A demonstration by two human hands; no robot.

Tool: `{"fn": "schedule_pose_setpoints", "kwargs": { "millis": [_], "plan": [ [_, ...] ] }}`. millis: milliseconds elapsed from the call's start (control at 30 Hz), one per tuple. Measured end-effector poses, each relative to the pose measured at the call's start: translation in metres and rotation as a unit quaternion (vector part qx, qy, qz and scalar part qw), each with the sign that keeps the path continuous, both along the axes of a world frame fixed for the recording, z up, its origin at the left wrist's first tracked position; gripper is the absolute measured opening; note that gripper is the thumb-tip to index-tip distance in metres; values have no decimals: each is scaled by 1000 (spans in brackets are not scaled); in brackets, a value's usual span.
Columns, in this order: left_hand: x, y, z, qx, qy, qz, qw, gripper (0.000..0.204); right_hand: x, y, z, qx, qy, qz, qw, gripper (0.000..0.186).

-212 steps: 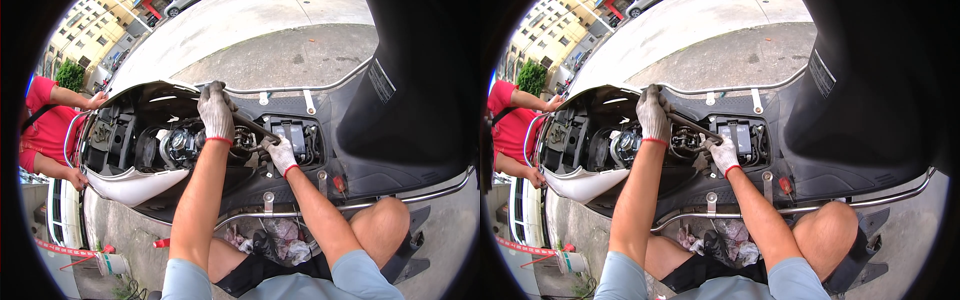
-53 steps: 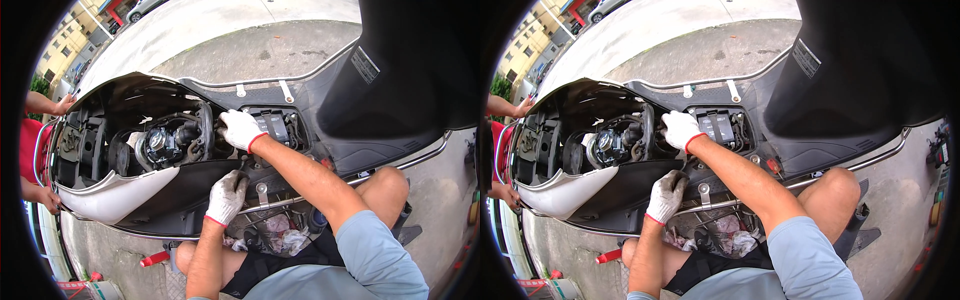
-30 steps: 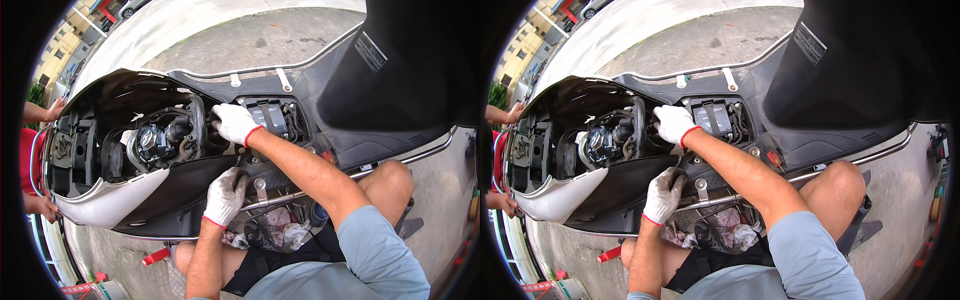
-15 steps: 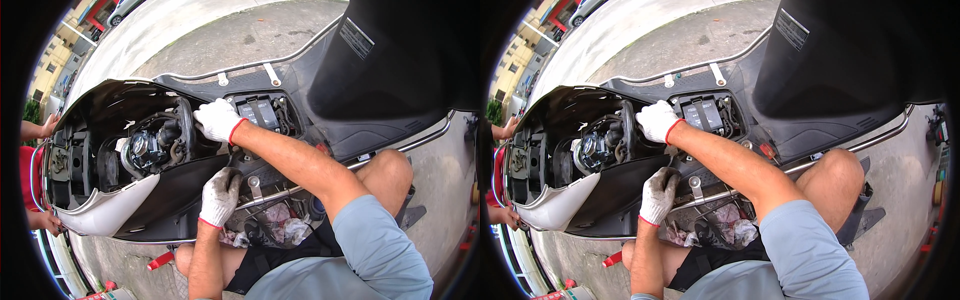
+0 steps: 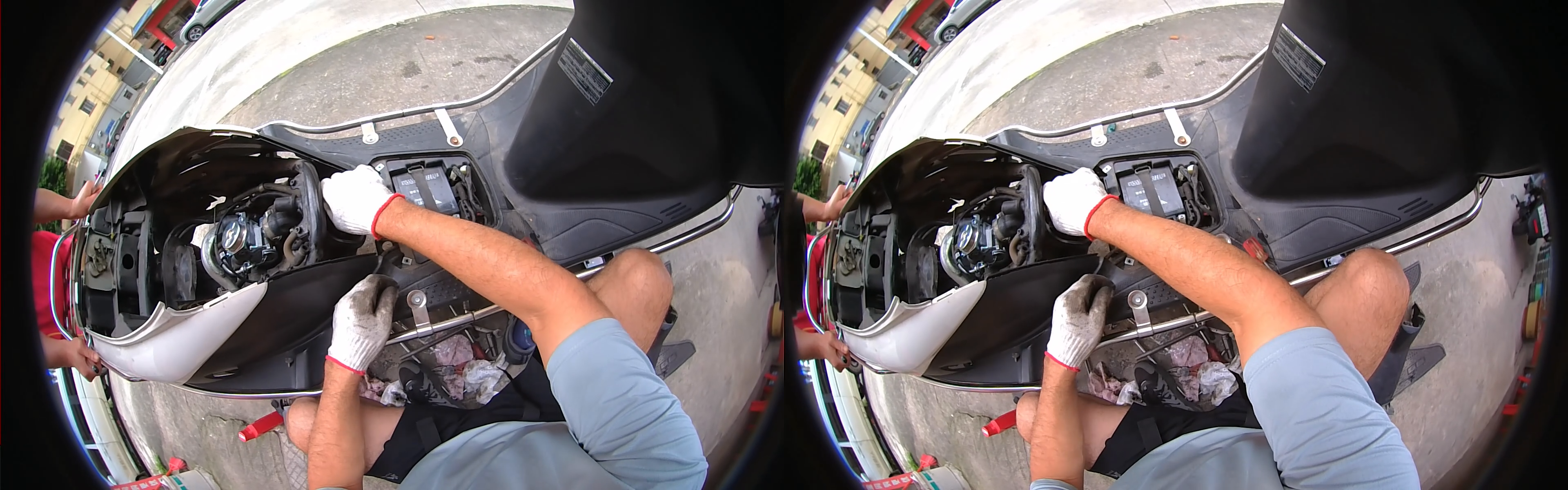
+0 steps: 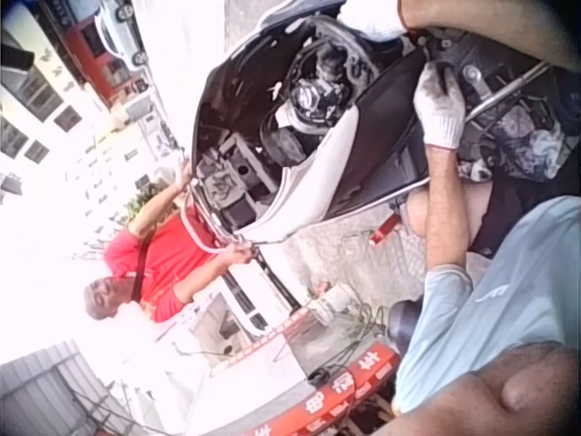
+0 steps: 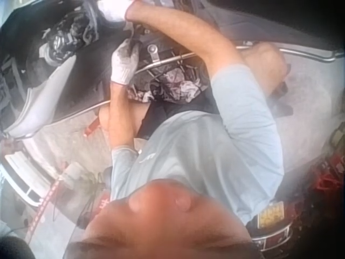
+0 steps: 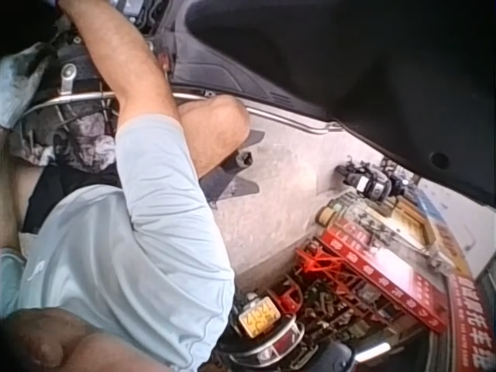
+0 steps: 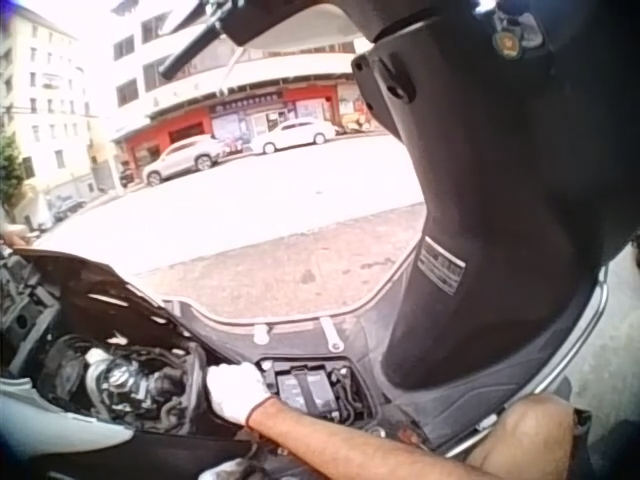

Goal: Repairing or adjusting components within the engine compartment of a motorcycle or scooter.

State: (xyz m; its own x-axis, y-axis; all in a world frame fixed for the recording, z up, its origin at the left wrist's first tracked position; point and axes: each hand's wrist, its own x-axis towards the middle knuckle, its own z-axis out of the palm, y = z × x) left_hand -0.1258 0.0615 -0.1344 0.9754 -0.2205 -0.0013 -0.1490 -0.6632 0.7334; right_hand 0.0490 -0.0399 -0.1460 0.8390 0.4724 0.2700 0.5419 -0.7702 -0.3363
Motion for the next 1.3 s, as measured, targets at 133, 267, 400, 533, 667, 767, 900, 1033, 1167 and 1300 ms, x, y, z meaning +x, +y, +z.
{"fn": "schedule_pose_setpoints", "kwargs": {
  "millis": [133, 267, 400, 533, 667, 767, 900, 1033, 1167, 1300],
  "plan": [
    [0, 2, -6, -2, -5, -7, 1000, 10, -1, 2, -2, -1, 42, -8, 999, 26],
    [-1, 2, -2, 11, -25, -21, 999, 11, 3, 2, -7, 61, 100, -31, 993, 34],
    [-2, 4, -3, 10, -27, -16, 999, 11, 10, -6, -4, 78, 145, -40, 986, 37],
    [-3, 1, 2, 12, -19, -21, 1000, 11, 13, -5, 2, 66, 167, 1, 984, 33],
    [-2, 3, 2, 13, -36, -25, 999, 11, 5, -3, -1, 31, 51, 13, 998, 27],
    [-2, 3, -1, -3, -18, -17, 1000, 12, 6, -1, -4, 30, 20, 16, 999, 27],
    [-2, 4, -3, -1, -15, -18, 1000, 12, 7, 0, -1, 12, 35, 24, 999, 27],
    [-2, 3, -2, -5, -14, -16, 1000, 12, 7, 3, -4, 19, 84, 3, 996, 29],
    [-3, 1, 1, 0, -3, -9, 1000, 12, 9, 6, -5, 52, 164, -31, 985, 33],
    [-2, 5, -2, -2, -5, -8, 1000, 12, 14, 3, -9, 78, 162, -45, 983, 35]
  ]
}}
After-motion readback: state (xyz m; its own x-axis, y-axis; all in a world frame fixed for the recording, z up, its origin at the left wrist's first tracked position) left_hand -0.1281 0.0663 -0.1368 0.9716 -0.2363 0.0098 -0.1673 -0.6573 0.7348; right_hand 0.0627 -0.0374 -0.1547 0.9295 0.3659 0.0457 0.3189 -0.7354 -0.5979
